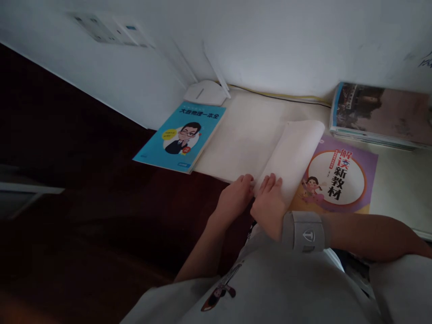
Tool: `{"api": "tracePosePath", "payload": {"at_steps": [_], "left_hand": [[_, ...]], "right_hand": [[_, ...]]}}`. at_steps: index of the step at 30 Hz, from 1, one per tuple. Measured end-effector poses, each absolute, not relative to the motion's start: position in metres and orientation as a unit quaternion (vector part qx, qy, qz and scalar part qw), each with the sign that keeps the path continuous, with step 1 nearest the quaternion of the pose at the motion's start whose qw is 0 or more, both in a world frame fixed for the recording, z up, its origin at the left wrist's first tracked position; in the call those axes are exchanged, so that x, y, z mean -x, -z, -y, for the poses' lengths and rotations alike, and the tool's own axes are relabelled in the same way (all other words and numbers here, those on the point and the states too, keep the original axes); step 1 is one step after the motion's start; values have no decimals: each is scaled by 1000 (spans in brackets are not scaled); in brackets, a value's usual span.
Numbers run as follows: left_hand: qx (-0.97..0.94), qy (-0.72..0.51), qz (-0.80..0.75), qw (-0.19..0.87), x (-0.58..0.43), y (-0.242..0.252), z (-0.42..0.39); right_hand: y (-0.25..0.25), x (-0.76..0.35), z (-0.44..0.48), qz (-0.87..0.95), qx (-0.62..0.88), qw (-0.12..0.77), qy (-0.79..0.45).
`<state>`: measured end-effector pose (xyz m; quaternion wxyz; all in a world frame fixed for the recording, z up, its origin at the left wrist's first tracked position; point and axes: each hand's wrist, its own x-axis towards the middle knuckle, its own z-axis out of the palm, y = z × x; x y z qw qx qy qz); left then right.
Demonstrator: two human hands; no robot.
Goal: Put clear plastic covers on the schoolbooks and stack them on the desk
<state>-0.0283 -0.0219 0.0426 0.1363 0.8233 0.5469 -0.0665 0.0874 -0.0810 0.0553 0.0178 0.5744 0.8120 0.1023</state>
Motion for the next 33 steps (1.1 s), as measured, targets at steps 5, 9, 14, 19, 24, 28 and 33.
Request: {"api": "tracePosePath", "payload": {"at_steps": [5, 9, 14, 19, 24, 28, 33], "left_hand": [[-813, 42, -554, 173, 31, -41, 24], [-797, -5, -571, 198, 32, -33, 25], [-766, -83, -585, 252, 34, -29, 29], [-645, -255, -644, 323, 56, -14, 31], [-398, -319, -596, 620, 69, 19, 26], [-259, -409, -517, 706, 55, 32, 25], [-253, -462, -532, 663, 43, 31, 28]], "right_hand": [[-54, -82, 77, -803, -586, 5, -112], [-46, -77, 76, -786, -606, 36, -119], [-41, -73, 75, -767, -629, 86, -88], [-49, -73, 70, -788, -606, 49, -99], [-43, -76, 70, -796, -592, 30, -119], [-28, -76, 75, -778, -617, 58, -101], [-32, -76, 72, -797, -589, 91, -104]]}}
